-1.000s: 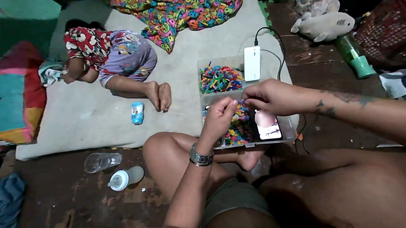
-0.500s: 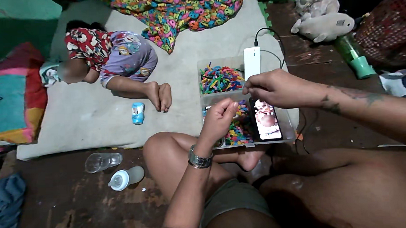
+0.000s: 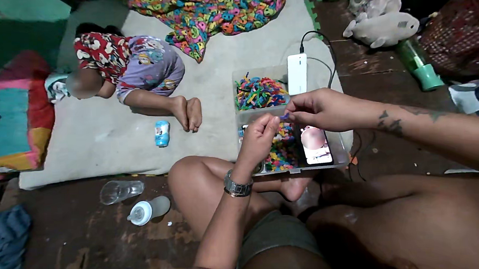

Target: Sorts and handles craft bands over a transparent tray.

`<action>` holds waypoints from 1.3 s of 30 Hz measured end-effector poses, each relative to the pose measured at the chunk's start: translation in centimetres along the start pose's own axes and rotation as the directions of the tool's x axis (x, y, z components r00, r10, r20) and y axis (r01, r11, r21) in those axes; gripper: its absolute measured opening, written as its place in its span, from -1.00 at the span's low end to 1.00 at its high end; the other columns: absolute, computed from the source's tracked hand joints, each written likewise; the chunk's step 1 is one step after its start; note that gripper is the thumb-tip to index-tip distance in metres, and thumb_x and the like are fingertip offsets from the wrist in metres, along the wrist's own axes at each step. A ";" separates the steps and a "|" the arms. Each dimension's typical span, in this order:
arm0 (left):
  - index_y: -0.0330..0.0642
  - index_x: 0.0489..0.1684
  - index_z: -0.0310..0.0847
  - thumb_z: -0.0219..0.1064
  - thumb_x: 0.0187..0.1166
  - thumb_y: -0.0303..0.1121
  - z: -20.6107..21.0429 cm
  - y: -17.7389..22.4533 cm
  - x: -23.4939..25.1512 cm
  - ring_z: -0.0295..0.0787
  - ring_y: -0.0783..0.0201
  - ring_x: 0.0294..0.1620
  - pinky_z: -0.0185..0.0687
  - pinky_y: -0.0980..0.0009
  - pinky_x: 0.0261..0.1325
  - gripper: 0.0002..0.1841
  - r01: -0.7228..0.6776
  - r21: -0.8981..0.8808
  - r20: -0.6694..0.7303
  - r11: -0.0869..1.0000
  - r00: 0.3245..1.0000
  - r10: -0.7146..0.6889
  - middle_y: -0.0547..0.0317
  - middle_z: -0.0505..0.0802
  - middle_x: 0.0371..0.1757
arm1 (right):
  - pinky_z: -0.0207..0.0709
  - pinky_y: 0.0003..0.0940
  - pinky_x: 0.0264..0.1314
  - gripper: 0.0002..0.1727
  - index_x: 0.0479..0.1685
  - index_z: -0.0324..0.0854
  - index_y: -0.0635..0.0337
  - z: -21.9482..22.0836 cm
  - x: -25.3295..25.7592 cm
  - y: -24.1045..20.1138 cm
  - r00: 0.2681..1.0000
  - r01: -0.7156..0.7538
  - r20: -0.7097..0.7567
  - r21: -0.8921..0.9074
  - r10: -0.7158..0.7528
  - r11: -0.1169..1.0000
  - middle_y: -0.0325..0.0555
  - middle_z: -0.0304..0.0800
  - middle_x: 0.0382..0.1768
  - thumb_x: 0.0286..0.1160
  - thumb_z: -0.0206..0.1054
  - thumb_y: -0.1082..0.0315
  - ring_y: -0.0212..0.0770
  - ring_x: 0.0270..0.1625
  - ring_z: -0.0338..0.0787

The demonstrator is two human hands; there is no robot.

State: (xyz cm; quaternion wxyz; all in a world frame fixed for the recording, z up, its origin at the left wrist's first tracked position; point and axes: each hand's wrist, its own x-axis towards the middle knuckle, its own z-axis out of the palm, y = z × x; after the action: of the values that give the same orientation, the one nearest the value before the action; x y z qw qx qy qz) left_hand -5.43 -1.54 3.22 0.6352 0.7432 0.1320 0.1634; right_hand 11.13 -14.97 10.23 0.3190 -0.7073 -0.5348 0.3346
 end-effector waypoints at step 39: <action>-0.04 -0.44 0.51 -0.03 0.83 -0.31 0.0 1.1 -0.2 0.29 0.59 -0.66 0.23 0.69 -0.57 -0.67 0.275 -0.355 0.152 0.893 0.960 -0.236 0.42 0.52 -0.58 | 0.56 -0.47 -0.22 -0.84 -0.32 0.73 0.19 0.3 0.3 0.4 0.975 0.197 -0.081 -0.120 -0.208 0.973 -0.20 0.70 -0.34 0.59 0.41 0.31 -0.41 -0.32 0.66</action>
State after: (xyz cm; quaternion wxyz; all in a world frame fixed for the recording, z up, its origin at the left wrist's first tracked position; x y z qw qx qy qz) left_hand -5.62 -1.79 4.30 0.7866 0.5928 0.1617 0.0613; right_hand 11.24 -14.71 9.68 0.3359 -0.6804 -0.6067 0.2367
